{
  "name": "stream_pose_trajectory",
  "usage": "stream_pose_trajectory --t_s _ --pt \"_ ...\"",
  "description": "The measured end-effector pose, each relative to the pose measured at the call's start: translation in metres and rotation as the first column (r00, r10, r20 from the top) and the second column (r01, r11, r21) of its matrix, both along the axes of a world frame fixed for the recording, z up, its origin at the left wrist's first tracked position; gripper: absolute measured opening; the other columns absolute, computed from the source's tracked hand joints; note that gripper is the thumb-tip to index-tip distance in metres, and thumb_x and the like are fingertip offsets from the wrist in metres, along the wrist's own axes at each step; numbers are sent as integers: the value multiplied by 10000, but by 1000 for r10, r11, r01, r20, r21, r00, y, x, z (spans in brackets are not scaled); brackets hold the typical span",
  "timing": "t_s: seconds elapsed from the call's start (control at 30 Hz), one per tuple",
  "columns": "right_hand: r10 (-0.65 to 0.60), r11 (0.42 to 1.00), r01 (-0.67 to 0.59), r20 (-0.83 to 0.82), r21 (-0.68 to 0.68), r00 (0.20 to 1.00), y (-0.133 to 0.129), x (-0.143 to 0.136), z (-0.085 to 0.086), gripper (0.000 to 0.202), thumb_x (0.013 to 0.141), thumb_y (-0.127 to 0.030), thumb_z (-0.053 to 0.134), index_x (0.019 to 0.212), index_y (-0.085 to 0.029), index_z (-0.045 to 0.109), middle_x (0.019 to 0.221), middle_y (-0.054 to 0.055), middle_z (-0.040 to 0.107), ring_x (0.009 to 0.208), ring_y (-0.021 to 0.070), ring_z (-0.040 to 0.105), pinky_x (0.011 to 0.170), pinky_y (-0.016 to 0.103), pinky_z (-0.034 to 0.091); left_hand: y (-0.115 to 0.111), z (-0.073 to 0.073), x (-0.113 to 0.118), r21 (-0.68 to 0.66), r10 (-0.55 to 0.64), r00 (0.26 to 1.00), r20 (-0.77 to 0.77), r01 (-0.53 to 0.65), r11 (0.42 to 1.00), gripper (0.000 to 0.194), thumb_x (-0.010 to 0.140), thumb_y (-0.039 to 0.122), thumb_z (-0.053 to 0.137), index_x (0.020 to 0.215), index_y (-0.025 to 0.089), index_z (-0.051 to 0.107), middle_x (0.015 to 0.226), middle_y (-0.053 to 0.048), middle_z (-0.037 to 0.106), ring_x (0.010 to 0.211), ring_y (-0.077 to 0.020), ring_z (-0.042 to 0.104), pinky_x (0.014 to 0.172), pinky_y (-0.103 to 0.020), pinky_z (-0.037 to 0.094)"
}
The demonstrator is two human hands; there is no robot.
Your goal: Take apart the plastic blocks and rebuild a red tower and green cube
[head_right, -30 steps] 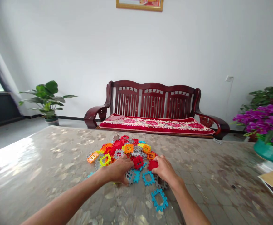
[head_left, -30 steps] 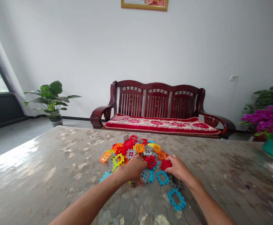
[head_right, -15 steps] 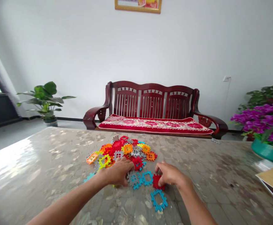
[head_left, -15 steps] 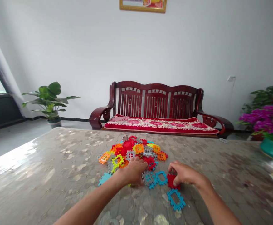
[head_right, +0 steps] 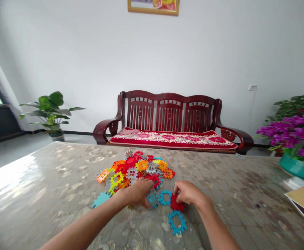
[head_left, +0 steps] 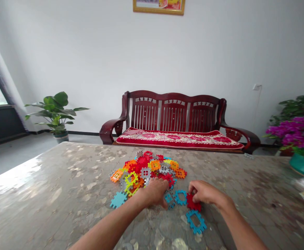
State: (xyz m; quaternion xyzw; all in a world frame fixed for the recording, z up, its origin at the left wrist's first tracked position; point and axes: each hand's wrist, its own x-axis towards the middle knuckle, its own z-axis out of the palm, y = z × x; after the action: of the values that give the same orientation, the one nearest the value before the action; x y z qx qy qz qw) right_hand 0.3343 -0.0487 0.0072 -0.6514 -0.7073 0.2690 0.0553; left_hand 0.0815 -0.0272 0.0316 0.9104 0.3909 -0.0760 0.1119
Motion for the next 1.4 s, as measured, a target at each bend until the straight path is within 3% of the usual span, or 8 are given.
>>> stream_pose_trajectory --t_s 0.13,0.3,0.47,0.63,0.8,0.93,1.1,1.4 --pt "74 997 -74 -37 -2 997 0 11 -2 438 512 -159 781 928 -227 664 945 -21 579 869 169 539 721 247 395 -5 -6 -3 29 21 995 101 -24 999 511 660 362 779 1111 209 595 1199 -109 667 1096 -296 627 905 -343 481" --pt "85 996 -86 99 -2 991 -3 11 1 497 435 -184 814 901 -222 645 957 -14 544 898 191 516 709 259 369 -12 -19 -11 -16 102 966 236 -101 995 207 739 232 616 943 247 582 938 -5 708 858 -195 655 682 -246 441" --pt "35 998 -28 126 -61 991 -6 3 6 558 421 -171 801 939 -227 600 867 -43 574 777 165 506 613 251 328 -4 -3 -34 -42 280 877 391 -287 957 124 719 234 609 829 219 554 799 25 655 732 -150 589 578 -235 345" --pt "-44 995 28 -182 -91 982 1 4 2 564 467 -124 725 1001 -223 569 778 -63 626 711 152 554 576 233 357 30 17 -81 -5 414 744 524 -484 875 142 743 261 606 866 193 586 787 0 657 728 -163 601 619 -248 376" --pt "-55 998 39 -524 -43 850 10 -11 -2 544 539 -167 674 1075 -194 587 885 -15 689 805 185 622 685 264 454 63 5 -131 -3 548 678 490 -627 779 401 770 298 618 1155 185 603 986 -58 716 891 -215 662 745 -279 462" --pt "-20 998 37 -377 40 926 11 -30 -7 621 541 -176 703 1154 -189 609 1045 27 684 942 219 620 798 289 450 58 -6 -147 133 579 681 447 -691 710 493 800 372 628 1261 201 590 1215 -110 666 1129 -270 603 953 -342 440" --pt "37 994 -28 -78 110 996 10 -37 -7 408 567 -248 738 963 -184 667 1020 43 612 935 216 572 779 277 420 32 -14 -145 205 574 670 471 -716 668 458 871 431 551 1300 272 573 1320 -84 604 1227 -295 518 1024 -411 398" --pt "73 990 -67 -46 124 996 6 -37 -3 312 559 -216 737 830 -202 584 832 -17 608 752 149 524 605 226 338 21 -34 -149 159 682 503 531 -850 503 506 953 432 379 1392 219 510 1447 -133 490 1334 -331 419 1075 -506 345"
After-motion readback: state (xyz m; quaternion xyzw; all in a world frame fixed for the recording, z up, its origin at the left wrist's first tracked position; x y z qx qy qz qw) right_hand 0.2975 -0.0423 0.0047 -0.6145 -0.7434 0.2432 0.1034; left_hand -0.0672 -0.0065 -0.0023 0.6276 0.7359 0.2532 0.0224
